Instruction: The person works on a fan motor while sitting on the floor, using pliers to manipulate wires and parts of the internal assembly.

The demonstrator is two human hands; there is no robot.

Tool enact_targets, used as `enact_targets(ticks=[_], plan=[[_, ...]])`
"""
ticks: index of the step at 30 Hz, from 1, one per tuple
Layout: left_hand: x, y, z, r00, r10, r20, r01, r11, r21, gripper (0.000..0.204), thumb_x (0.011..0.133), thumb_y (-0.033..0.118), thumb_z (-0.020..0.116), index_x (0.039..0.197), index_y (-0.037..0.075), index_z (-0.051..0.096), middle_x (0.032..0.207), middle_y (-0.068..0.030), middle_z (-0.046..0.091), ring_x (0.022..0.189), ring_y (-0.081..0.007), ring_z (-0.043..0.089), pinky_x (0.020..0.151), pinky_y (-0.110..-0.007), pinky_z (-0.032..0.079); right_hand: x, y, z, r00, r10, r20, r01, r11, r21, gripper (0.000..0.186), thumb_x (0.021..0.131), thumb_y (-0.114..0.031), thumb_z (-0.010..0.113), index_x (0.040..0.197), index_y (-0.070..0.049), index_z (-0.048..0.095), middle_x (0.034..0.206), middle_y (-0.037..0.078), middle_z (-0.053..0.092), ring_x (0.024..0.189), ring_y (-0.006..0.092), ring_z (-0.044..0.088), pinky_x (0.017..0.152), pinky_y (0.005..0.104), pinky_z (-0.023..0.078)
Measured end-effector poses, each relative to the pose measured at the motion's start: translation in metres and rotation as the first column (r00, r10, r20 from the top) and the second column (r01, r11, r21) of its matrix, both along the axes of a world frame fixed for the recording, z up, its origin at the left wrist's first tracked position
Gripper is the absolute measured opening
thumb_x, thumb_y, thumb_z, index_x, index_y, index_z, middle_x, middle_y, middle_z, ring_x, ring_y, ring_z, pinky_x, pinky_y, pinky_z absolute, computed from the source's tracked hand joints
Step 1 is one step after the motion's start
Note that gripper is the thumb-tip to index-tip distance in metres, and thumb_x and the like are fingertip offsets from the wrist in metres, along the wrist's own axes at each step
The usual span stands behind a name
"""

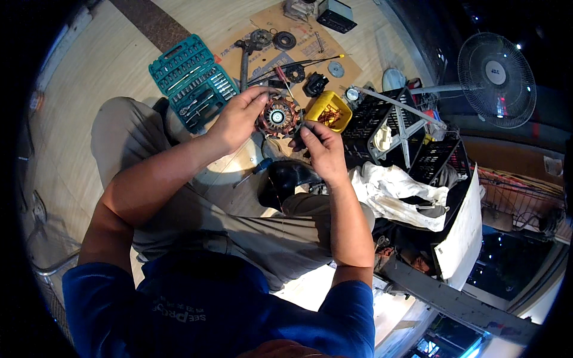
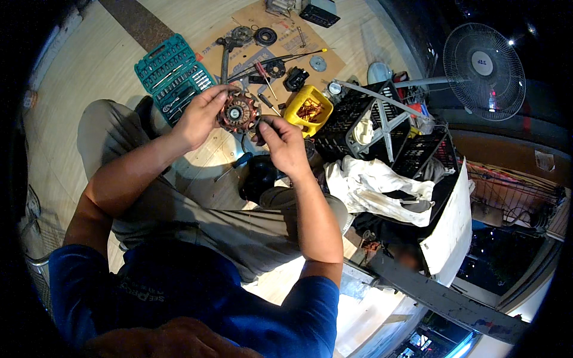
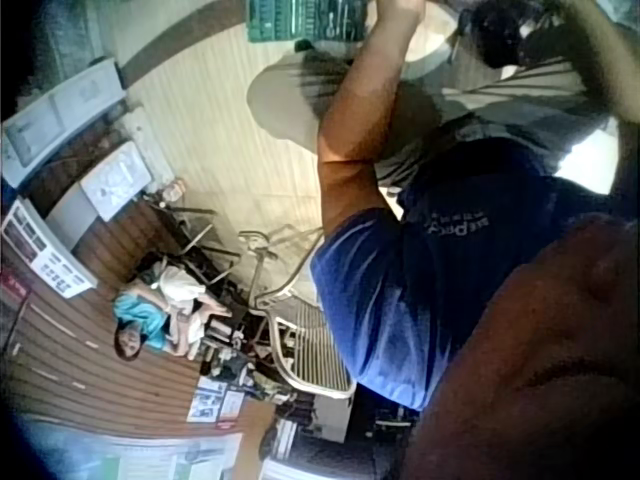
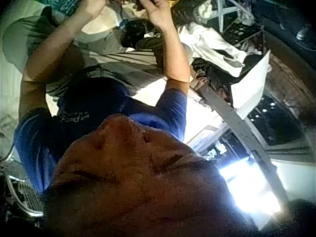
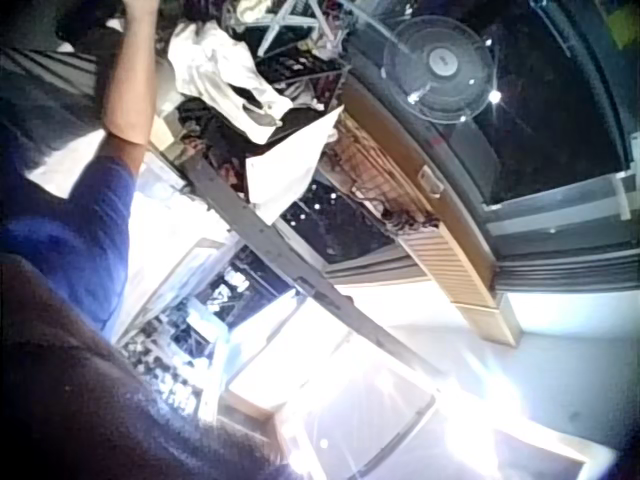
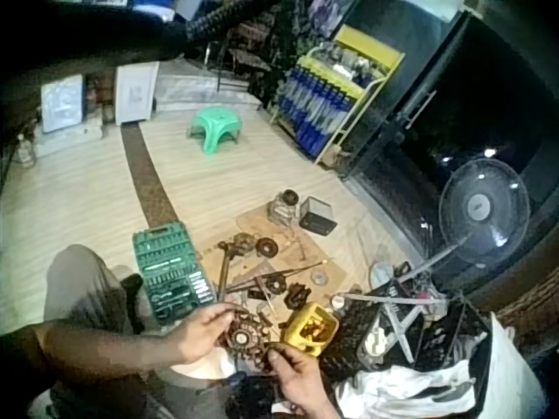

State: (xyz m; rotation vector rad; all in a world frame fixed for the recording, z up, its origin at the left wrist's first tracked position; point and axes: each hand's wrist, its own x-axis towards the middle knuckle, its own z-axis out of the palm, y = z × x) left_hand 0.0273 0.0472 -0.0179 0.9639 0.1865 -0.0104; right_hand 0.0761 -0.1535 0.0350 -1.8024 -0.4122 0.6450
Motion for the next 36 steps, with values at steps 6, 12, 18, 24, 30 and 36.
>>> enact_targets(ticks=[6, 12, 18, 24, 30, 36], plan=[[-0.001, -0.004, 0.010, 0.998, 0.051, -0.035, -0.053, 0.997, -0.058, 0.028, 0.103, 0.016, 0.040, 0.123, 0.000, 0.052, 0.104, -0.0051, 0.063, 0.091, -0.0088, 0.060, 0.081, -0.023, 0.051, -0.001, 0.001, 0.001, 1.000, -0.017, 0.006, 0.017, 1.000, -0.003, 0.025, 0.096, -0.015, 0.055, 0.107, 0.006, 0.062, 0.080, 0.005, 0.067, 0.072, 0.0106, 0.062, 0.068, 0.0252, 0.050], [-0.002, 0.000, 0.005, 0.999, 0.021, -0.032, -0.023, 0.999, -0.042, 0.029, 0.103, 0.015, 0.040, 0.124, -0.001, 0.052, 0.105, -0.0060, 0.063, 0.093, -0.0094, 0.060, 0.083, -0.024, 0.051, -0.003, 0.004, 0.003, 0.999, -0.030, -0.010, 0.030, 1.000, 0.008, 0.022, 0.095, -0.014, 0.056, 0.103, 0.005, 0.064, 0.078, 0.004, 0.067, 0.071, 0.0094, 0.061, 0.068, 0.0245, 0.049], [-0.004, -0.002, 0.011, 1.000, 0.006, -0.019, -0.007, 0.995, -0.101, 0.030, 0.103, 0.017, 0.040, 0.125, 0.000, 0.051, 0.110, -0.0064, 0.062, 0.099, -0.0113, 0.061, 0.085, -0.025, 0.052, -0.003, 0.002, -0.001, 0.999, -0.051, 0.017, 0.051, 0.999, 0.013, 0.020, 0.095, -0.013, 0.057, 0.101, 0.005, 0.064, 0.077, 0.004, 0.066, 0.069, 0.0091, 0.060, 0.066, 0.0244, 0.049], [-0.004, -0.001, 0.011, 0.996, -0.056, -0.074, 0.034, 0.962, -0.270, 0.033, 0.101, 0.026, 0.047, 0.123, 0.002, 0.051, 0.111, -0.0070, 0.062, 0.099, -0.0149, 0.063, 0.087, -0.032, 0.053, 0.000, 0.001, -0.001, 0.997, -0.065, 0.048, 0.066, 0.998, -0.022, 0.021, 0.095, -0.015, 0.058, 0.098, 0.005, 0.064, 0.078, 0.004, 0.066, 0.070, 0.0095, 0.061, 0.066, 0.0244, 0.049], [-0.007, -0.001, 0.017, 0.984, -0.159, -0.076, 0.133, 0.953, -0.271, 0.034, 0.096, 0.026, 0.057, 0.121, 0.004, 0.053, 0.106, -0.0062, 0.064, 0.095, -0.0143, 0.065, 0.082, -0.033, 0.053, 0.002, 0.001, -0.002, 0.997, -0.058, 0.050, 0.061, 0.997, -0.054, 0.022, 0.095, -0.018, 0.058, 0.098, 0.004, 0.063, 0.079, 0.004, 0.066, 0.070, 0.0097, 0.061, 0.066, 0.0238, 0.049], [-0.006, 0.002, 0.013, 0.971, -0.234, -0.046, 0.216, 0.947, -0.237, 0.038, 0.097, 0.017, 0.050, 0.130, 0.000, 0.044, 0.117, -0.0117, 0.061, 0.104, -0.0204, 0.063, 0.087, -0.037, 0.053, 0.000, 0.003, -0.003, 0.996, -0.090, 0.020, 0.090, 0.996, 0.003, 0.022, 0.095, -0.018, 0.059, 0.094, 0.003, 0.064, 0.076, 0.002, 0.065, 0.067, 0.0078, 0.058, 0.063, 0.0234, 0.048]])
